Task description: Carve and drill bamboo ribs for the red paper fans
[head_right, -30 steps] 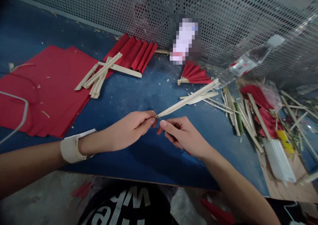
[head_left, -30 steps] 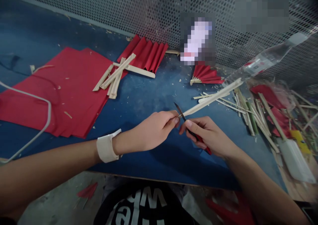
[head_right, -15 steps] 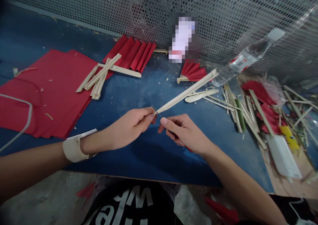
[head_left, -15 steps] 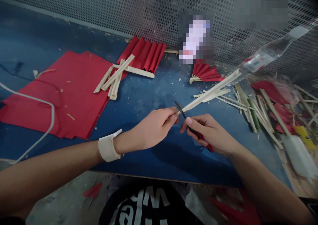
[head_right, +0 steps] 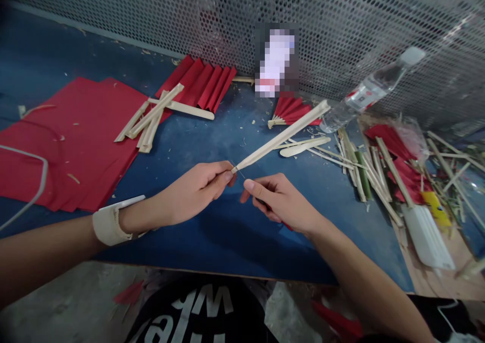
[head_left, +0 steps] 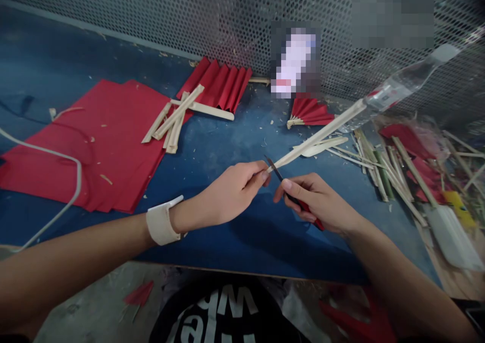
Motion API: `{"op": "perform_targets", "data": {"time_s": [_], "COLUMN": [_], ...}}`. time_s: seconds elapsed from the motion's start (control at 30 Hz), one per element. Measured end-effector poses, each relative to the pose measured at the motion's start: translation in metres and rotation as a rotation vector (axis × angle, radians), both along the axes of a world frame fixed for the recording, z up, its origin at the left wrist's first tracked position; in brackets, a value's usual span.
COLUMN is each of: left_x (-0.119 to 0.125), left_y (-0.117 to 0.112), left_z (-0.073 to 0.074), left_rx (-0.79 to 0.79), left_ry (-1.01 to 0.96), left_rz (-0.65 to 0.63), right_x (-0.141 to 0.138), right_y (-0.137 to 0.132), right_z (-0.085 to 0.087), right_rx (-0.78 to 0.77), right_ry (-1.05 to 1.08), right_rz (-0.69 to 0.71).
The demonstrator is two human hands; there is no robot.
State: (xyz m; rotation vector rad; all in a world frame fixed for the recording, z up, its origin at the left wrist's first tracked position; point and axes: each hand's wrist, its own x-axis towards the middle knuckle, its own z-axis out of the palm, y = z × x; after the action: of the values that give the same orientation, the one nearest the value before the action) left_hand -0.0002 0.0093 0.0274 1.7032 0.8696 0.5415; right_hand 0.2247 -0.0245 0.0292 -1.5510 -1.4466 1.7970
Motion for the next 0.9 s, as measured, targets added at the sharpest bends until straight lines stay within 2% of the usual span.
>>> {"op": "perform_targets", "data": {"time_s": [0.3, 0.5, 0.6, 0.67, 0.8, 0.9], "left_x": [0.004, -0.003, -0.005, -0.005, -0.005, -0.006], "left_y": [-0.001, 0.007, 0.004, 0.0, -0.002, 0.001], "left_z": [-0.003, -0.001, 0.002, 0.004, 0.008, 0.006], "left_rx": [0.003, -0.004, 0.032, 0.044, 0.075, 0.097], "left_ry": [0.017, -0.115, -0.069, -0.074, -0.114, -0.094], "left_rz": [-0.03, 0.098, 0.042, 0.052, 0.081, 0.099], "right_x": [-0.003, -0.001, -0.001, -0.001, 0.001, 0.0], "right_y": [0.001, 0.001, 0.002, 0.003, 0.003, -0.001], "right_z": [0.001, -0.004, -0.006, -0.006, -0.003, 0.003], "right_rx": [-0.018, -0.031, -0.045, -0.03, 0.047, 0.276], "right_ry": [0.014, 0.011, -0.015, -0.012, -0.014, -0.181], "right_rz": [-0.009, -0.069, -0.07, -0.095, -0.129, -0.082]}}
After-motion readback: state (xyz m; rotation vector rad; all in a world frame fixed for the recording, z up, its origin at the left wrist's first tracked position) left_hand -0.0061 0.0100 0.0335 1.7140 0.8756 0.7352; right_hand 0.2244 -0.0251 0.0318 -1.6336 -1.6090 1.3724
